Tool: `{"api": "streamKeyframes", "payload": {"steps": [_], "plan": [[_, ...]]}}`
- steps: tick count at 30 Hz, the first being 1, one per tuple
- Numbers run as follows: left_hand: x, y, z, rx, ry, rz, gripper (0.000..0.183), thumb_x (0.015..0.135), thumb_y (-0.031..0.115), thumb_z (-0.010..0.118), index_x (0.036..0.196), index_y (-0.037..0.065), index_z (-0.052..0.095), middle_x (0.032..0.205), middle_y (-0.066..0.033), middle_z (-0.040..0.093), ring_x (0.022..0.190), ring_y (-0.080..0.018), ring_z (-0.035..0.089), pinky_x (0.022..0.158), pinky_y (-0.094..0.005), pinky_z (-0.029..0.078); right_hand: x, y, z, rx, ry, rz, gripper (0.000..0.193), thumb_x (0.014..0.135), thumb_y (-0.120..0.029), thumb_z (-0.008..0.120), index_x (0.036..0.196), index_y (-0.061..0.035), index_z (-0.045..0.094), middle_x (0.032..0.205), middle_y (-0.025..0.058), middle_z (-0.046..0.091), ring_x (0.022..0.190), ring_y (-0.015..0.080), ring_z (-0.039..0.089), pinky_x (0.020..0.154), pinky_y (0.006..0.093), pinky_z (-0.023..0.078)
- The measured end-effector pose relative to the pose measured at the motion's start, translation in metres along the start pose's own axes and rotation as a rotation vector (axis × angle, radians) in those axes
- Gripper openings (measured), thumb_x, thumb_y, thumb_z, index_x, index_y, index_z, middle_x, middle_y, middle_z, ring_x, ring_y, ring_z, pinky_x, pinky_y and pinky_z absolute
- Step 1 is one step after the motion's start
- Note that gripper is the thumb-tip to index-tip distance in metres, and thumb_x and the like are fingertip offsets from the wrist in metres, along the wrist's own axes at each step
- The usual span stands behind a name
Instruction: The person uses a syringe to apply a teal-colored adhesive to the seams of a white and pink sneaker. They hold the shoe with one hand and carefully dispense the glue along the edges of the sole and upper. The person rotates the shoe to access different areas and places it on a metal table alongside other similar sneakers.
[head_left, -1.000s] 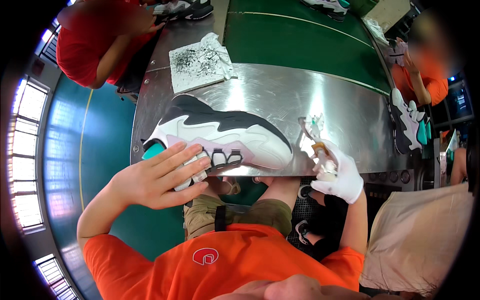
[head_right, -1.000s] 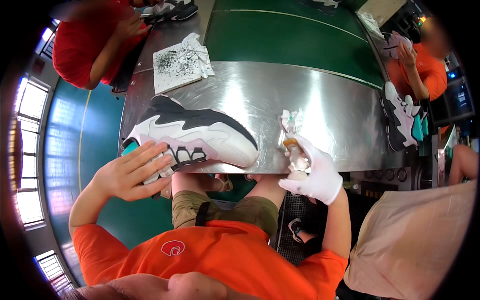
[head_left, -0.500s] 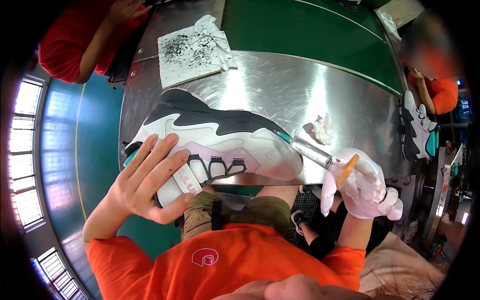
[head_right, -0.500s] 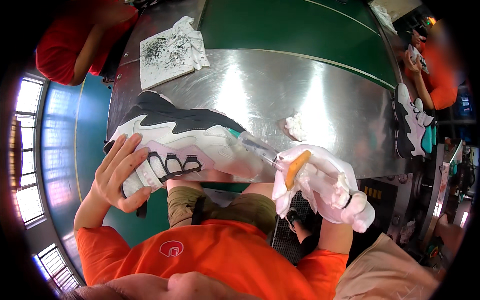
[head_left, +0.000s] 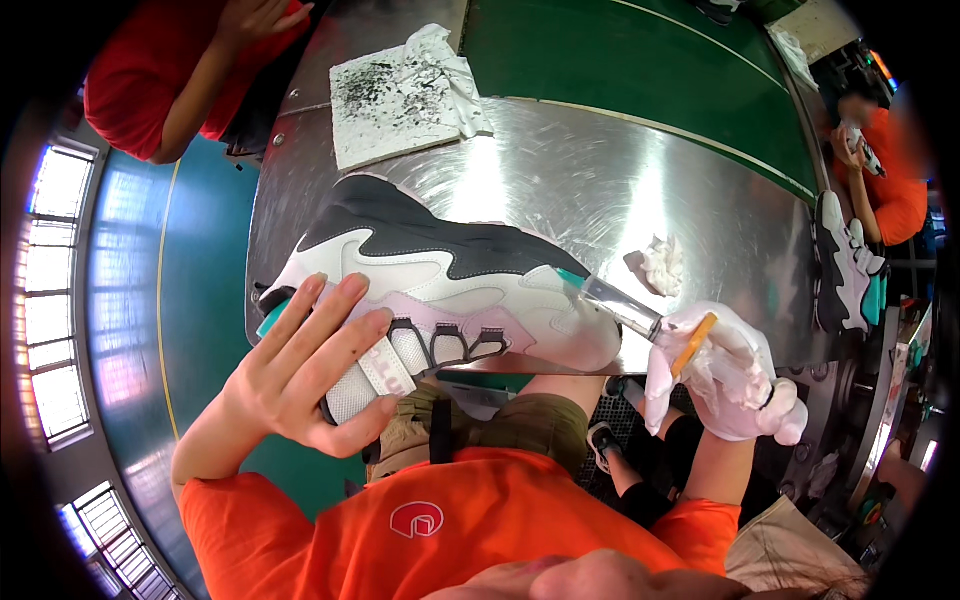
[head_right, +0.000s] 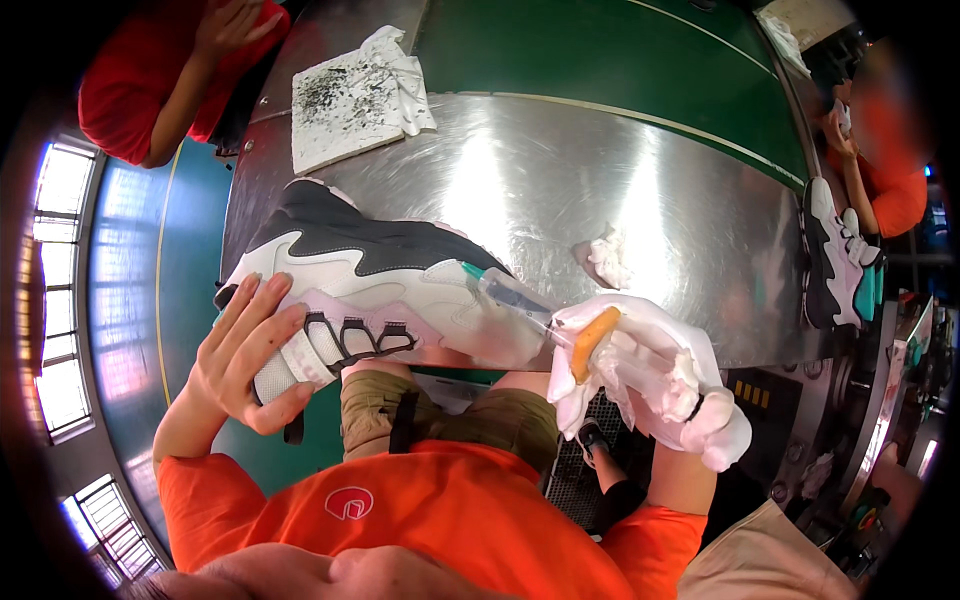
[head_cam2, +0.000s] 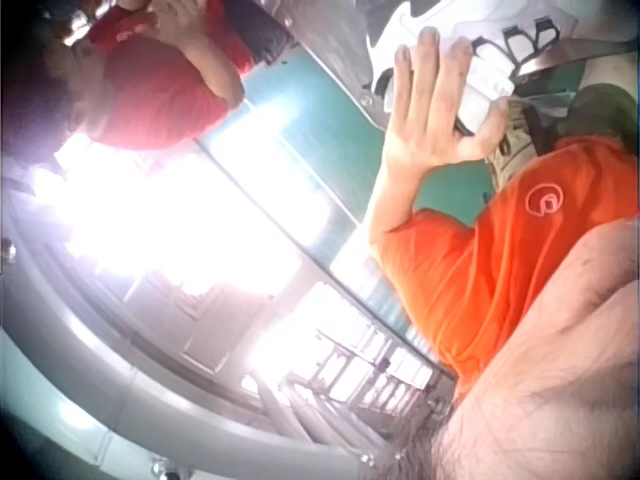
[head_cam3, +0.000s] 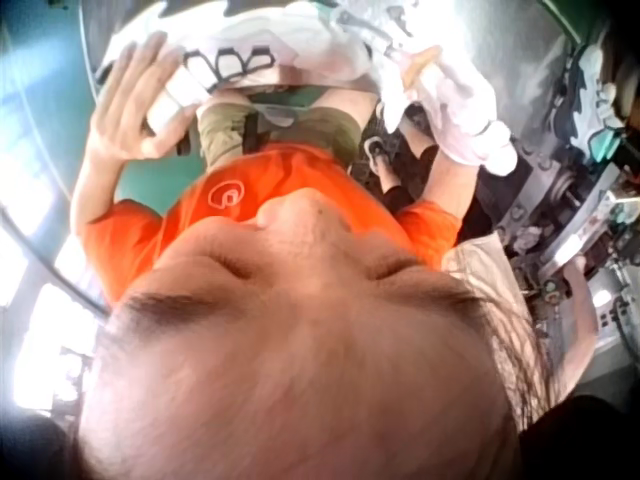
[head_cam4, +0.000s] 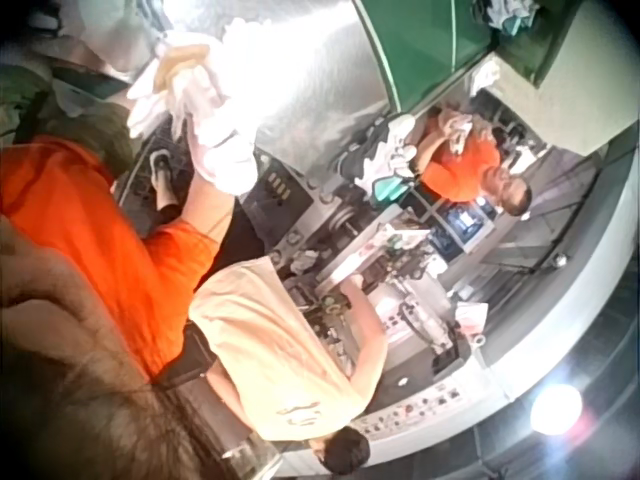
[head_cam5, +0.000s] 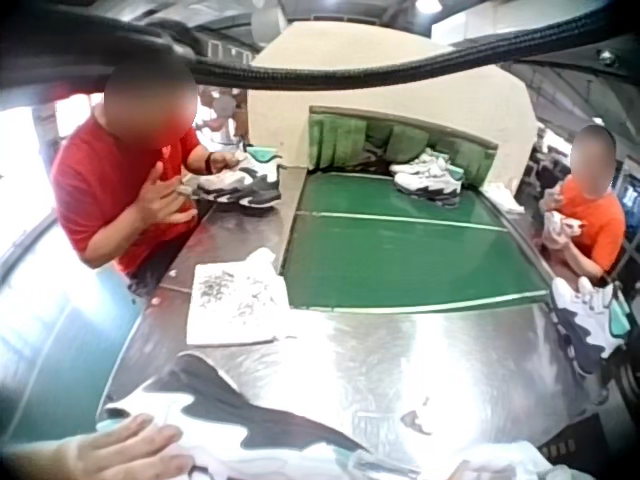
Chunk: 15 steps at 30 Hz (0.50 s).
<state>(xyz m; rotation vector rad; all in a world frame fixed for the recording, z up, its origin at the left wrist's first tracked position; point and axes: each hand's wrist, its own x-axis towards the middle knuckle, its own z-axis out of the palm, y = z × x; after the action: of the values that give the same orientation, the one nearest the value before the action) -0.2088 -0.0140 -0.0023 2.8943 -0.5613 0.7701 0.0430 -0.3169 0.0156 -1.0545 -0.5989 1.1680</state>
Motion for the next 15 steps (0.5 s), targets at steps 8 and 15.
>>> {"api": "streamKeyframes", "payload": {"steps": [8, 15], "plan": [[0.001, 0.004, -0.001, 0.001, -0.039, -0.004, 0.041, 0.081, 0.019, 0.07, 0.114, 0.026, 0.047, 0.113, -0.0231, 0.063, 0.104, -0.0458, 0.065, 0.091, -0.0583, 0.053, -0.003, -0.006, -0.002, 0.174, -0.121, -0.046, 0.116, 0.052, -0.049, 0.085, 0.127, 0.0275, 0.04, 0.111, 0.0326, 0.057, 0.087, 0.0315, 0.065, 0.066, 0.0336, 0.056], [0.004, 0.017, -0.004, 0.039, -0.088, -0.024, 0.042, 0.075, 0.015, 0.074, 0.11, 0.024, 0.053, 0.114, -0.025, 0.062, 0.104, -0.0486, 0.064, 0.089, -0.0601, 0.052, -0.024, 0.007, -0.009, 0.195, -0.067, -0.116, 0.119, 0.05, -0.048, 0.086, 0.126, 0.0294, 0.037, 0.11, 0.0335, 0.057, 0.087, 0.0309, 0.065, 0.066, 0.0323, 0.058]]}}
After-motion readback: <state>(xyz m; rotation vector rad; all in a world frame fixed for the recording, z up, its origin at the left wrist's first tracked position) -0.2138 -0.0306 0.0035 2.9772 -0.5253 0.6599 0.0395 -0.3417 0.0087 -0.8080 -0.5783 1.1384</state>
